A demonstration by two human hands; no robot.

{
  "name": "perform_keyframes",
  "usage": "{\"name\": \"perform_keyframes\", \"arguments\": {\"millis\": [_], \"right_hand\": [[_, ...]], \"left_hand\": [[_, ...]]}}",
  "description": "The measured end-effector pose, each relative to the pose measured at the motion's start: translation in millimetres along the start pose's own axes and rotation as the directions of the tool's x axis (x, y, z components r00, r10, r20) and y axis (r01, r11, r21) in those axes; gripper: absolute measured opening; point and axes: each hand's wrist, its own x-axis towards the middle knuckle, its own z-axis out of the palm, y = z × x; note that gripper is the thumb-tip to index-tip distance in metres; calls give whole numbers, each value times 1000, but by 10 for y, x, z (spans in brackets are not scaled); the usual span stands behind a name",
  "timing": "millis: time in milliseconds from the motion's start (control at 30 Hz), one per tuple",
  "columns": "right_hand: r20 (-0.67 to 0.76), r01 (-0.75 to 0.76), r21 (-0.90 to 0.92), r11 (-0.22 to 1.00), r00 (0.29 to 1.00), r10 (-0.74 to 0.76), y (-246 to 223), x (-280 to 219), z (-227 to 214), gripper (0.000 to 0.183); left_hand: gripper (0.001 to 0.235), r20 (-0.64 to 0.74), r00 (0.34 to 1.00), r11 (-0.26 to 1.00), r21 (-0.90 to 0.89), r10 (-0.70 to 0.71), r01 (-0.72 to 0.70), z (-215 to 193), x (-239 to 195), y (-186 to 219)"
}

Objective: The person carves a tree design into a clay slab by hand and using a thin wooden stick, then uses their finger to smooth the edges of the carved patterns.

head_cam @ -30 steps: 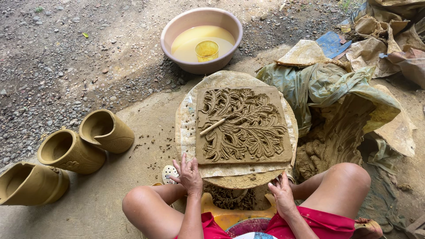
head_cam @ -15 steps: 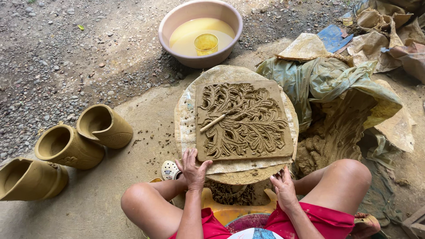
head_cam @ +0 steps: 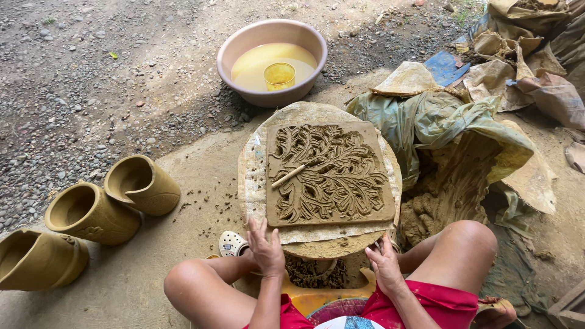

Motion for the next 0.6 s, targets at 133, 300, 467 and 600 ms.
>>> {"name": "perform_keyframes", "arguments": {"millis": [133,300,467,600], "right_hand": [[55,23,17,1000,998,-24,93,-12,-37,102],[42,4,16,1000,999,-5,116,-8,1,104],[42,-40,-26,999,998,41,55,-95,25,107],[39,-38,-78,996,998,42,25,-130,82,109]], "left_hand": [[101,107,991,995,-40,-82,86,87,-184,140],[108,213,953,835,-465,-217,294,-29,-79,184],[143,204,961,962,235,-188,139,54,-43,389],[153,167,954,909,381,-250,172,195,9,521]]}}
